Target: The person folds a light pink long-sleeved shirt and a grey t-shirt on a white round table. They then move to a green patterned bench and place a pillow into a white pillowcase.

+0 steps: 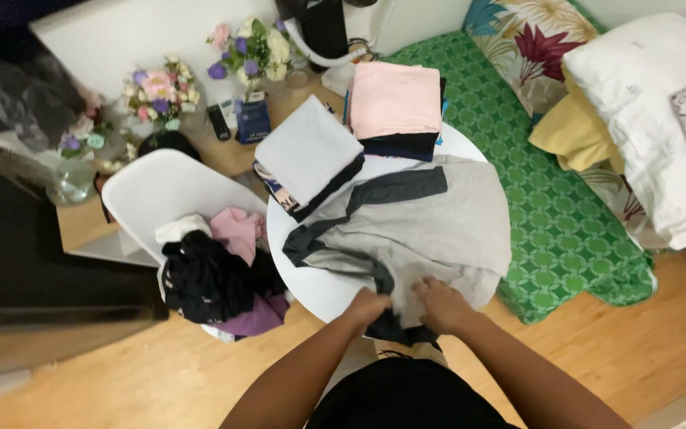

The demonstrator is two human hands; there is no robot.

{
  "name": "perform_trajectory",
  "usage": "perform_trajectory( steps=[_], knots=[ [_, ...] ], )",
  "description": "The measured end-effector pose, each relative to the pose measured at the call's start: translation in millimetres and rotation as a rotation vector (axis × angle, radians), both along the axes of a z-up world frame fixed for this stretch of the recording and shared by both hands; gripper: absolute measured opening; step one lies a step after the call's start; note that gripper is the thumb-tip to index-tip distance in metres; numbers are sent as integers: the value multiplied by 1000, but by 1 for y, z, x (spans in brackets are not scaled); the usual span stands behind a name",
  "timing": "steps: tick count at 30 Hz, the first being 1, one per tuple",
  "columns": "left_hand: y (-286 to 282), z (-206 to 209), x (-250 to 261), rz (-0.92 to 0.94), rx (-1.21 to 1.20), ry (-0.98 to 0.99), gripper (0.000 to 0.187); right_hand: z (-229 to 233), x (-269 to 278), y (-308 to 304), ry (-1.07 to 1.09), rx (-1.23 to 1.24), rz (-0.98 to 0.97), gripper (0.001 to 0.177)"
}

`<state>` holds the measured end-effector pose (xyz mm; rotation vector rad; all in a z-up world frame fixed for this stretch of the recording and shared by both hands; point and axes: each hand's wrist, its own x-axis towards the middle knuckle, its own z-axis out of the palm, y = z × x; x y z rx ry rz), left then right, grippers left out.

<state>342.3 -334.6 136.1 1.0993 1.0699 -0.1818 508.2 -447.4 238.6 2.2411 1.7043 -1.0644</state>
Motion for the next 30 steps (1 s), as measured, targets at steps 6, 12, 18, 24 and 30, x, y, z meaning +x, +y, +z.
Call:
perform_trajectory(
  steps=[6,12,18,24,30],
  knots=[
    [-19,145,40,554,-330,-309,35,-45,46,-25,-46,534,-123,50],
    [5,205,3,625,-396,-859,35,-35,125,-49,-140,766,-380,46],
    [11,167,-21,656,-377,-1210,26,10,196,-51,175,1208,-571,31],
    [-2,221,-38,822,34,-791,34,112,247,-73,8,1314,-412,22],
    [-8,316,-69,810,337,-1082,32,172,294,-70,-148,1554,-285,15]
  ],
)
